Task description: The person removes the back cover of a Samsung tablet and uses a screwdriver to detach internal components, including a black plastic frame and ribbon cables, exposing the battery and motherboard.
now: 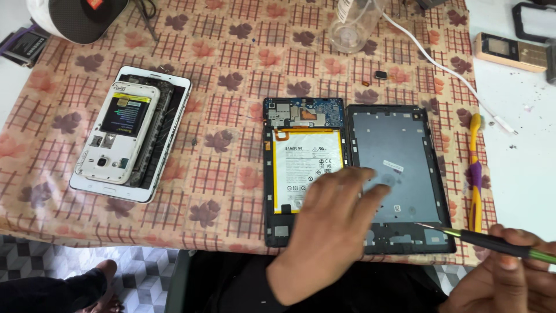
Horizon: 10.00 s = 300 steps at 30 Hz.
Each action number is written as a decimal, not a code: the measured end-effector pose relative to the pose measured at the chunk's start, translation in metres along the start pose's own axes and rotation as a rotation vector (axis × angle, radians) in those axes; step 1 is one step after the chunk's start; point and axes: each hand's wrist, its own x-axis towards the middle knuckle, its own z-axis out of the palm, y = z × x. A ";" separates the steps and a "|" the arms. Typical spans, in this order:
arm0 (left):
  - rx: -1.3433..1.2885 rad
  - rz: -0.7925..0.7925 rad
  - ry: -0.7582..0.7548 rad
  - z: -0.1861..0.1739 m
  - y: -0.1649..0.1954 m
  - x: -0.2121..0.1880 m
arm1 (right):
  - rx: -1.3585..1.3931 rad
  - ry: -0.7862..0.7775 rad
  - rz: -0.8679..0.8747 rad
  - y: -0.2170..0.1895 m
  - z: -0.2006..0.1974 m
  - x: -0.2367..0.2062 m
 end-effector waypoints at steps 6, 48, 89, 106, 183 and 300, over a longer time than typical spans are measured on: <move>-0.074 -0.177 0.111 -0.031 -0.034 -0.028 | 0.042 -0.093 0.019 -0.012 0.032 -0.009; -0.611 -0.555 0.255 -0.074 -0.102 -0.062 | 0.312 -0.997 -0.117 -0.043 0.183 -0.022; -0.356 -0.392 -0.130 -0.088 -0.099 -0.049 | 0.276 -0.810 -0.132 -0.037 0.180 -0.023; 0.092 -0.188 -0.239 -0.059 -0.069 -0.058 | 0.339 -0.520 -0.037 -0.022 0.110 -0.009; -0.285 -0.283 0.003 -0.068 -0.092 -0.072 | 0.234 -0.853 -0.201 -0.037 0.177 -0.023; -0.270 -0.229 0.003 -0.066 -0.085 -0.067 | 0.364 -0.877 -0.017 -0.049 0.178 -0.010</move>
